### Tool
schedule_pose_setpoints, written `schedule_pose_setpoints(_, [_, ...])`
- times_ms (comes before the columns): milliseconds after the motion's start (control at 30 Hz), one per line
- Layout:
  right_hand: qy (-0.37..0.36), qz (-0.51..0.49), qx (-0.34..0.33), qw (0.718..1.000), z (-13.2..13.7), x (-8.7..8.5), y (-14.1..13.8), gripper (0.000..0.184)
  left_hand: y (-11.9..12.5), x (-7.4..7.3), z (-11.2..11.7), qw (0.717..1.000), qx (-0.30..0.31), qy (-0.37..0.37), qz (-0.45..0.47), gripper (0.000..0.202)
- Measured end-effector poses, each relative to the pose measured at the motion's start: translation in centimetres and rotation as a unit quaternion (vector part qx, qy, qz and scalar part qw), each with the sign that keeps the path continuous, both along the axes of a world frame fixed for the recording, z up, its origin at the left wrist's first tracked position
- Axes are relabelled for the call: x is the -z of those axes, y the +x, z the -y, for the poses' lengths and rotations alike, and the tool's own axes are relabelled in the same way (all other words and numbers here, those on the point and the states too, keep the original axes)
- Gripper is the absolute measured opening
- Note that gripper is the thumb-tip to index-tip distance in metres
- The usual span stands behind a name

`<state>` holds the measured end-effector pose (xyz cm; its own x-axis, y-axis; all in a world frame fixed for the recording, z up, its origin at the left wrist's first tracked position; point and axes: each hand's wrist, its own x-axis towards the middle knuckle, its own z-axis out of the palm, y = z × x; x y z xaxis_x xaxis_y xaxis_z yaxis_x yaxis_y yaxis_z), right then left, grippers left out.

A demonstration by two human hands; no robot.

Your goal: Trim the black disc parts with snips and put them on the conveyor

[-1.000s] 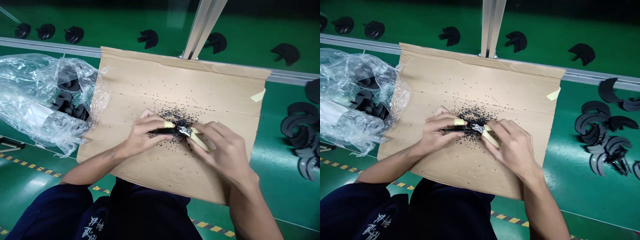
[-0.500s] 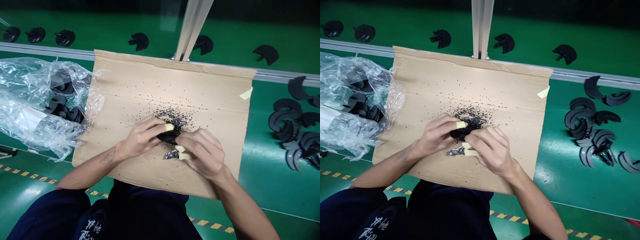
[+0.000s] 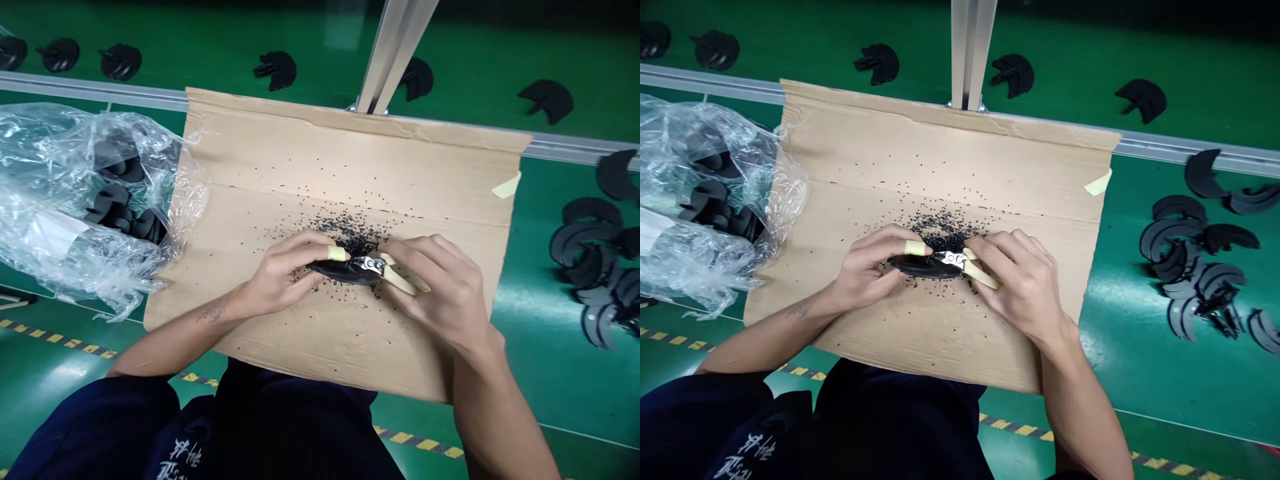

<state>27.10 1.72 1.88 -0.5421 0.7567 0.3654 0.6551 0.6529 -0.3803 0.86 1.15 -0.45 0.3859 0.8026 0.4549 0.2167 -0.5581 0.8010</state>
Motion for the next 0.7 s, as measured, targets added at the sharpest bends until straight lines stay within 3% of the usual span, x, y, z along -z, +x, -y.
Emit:
schedule_pose_setpoints(233, [-0.007, -0.023, -0.012, 1.000, 0.20, -0.31, 0.18, 0.035, 0.03, -0.18, 0.07, 1.000, 0.002, -0.015, 0.020, 0.035])
schedule_pose_setpoints(700, [0.054, -0.025, -0.011, 0.998, 0.61, 0.11, -0.72, 0.024, 0.22, 0.06, 0.15, 0.997, 0.020, -0.022, 0.068, 0.034])
